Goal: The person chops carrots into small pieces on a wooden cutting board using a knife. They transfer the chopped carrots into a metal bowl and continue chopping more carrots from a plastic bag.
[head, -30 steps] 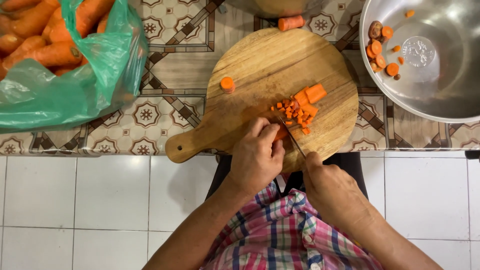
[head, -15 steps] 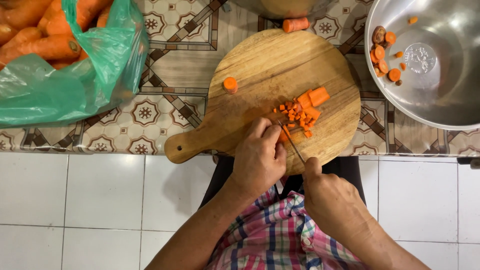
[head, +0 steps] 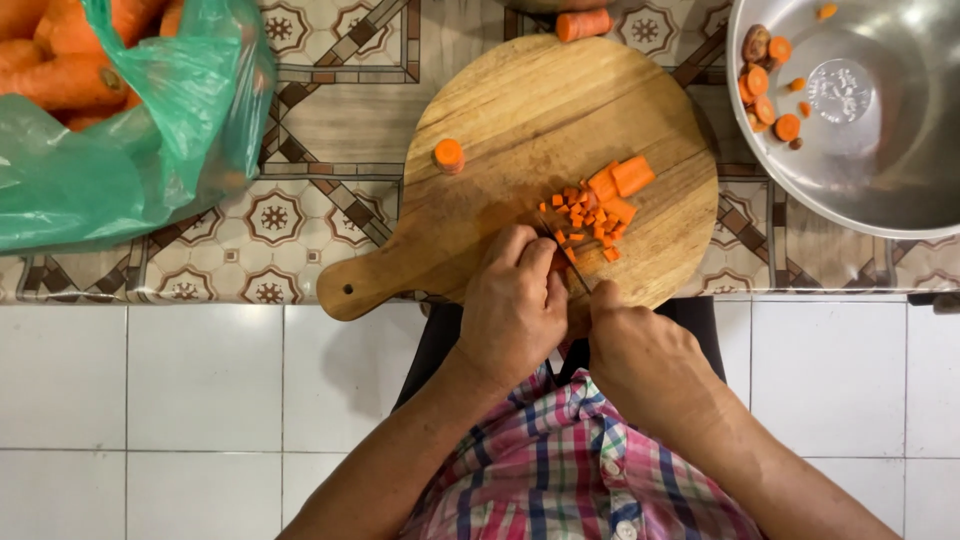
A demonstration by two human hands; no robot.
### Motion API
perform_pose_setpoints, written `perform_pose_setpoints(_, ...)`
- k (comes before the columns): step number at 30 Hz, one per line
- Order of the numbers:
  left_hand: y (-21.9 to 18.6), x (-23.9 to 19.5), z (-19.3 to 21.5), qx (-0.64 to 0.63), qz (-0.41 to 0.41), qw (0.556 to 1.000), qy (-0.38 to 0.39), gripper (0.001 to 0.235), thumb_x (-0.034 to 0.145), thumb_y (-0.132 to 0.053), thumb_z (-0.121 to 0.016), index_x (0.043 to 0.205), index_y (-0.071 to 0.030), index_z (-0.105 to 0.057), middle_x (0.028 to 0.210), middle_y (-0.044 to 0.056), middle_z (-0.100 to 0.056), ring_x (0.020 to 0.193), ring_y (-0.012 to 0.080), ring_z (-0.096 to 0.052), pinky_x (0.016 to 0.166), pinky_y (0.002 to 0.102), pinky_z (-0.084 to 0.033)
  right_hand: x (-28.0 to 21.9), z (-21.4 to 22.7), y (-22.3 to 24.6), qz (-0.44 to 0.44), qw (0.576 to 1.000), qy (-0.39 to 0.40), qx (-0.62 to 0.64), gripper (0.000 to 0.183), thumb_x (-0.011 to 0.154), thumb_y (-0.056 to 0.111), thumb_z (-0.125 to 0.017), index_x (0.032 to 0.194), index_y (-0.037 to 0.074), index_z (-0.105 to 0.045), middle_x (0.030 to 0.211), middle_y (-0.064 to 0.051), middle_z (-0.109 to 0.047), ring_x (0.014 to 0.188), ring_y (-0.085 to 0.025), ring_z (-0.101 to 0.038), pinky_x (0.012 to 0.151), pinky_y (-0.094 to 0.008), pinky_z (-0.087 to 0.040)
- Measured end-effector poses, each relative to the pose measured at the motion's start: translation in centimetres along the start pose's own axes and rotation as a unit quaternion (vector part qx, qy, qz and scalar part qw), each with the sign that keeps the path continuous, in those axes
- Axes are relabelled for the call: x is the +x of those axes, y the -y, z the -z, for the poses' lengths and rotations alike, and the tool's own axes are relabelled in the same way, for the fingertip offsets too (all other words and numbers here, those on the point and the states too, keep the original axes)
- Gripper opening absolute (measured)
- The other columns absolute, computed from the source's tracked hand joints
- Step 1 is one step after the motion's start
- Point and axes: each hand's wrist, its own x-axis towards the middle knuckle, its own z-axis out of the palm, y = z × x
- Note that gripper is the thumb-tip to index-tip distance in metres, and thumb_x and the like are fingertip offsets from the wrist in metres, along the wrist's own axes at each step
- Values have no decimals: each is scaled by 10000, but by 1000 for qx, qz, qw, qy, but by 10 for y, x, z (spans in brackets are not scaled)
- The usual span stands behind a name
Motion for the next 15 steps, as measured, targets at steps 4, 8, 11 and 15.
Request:
perform_pose_setpoints(4, -3, 1, 8, -13, -6, 1000, -3, 195, 836, 25, -680, 1021, 47, -621, 1027, 144, -568, 919, 323, -641, 725, 395, -610, -10, 11, -9, 39, 998, 41, 2, 164, 993, 44, -297, 1065, 105, -431, 575, 3, -621, 456, -238, -606, 452, -406, -492)
perform_pose_setpoints(8, 2, 1, 10, -41, 10, 999, 8, 283, 816, 18, -753, 1085, 33, -667, 1101, 152, -640, 961, 332, -703, 815, 398, -629, -8, 12, -9, 36, 998, 41, 37, 201, 1103, 204, -287, 1000, 112, -434, 519, 36, -585, 381, -187, -521, 425, -366, -440)
perform_pose_setpoints(11, -2, 2, 16, -61, 8, 998, 4, 219, 816, 59, -691, 1033, 47, -659, 1075, 171, -646, 918, 321, -713, 789, 385, -643, -13, 12, -4, 31, 997, 27, 70, 215, 1104, 237, -310, 955, 117, -411, 505, 11, -573, 386, -221, -491, 451, -404, -416)
perform_pose_setpoints(15, -1, 1, 15, -56, 13, 998, 5, 202, 818, 60, -705, 1015, 51, -664, 1072, 161, -640, 897, 302, -709, 777, 368, -643, -11, 3, -4, 43, 997, 27, 63, 223, 1107, 277, -318, 966, 127, -404, 529, 6, -586, 400, -236, -513, 453, -424, -423)
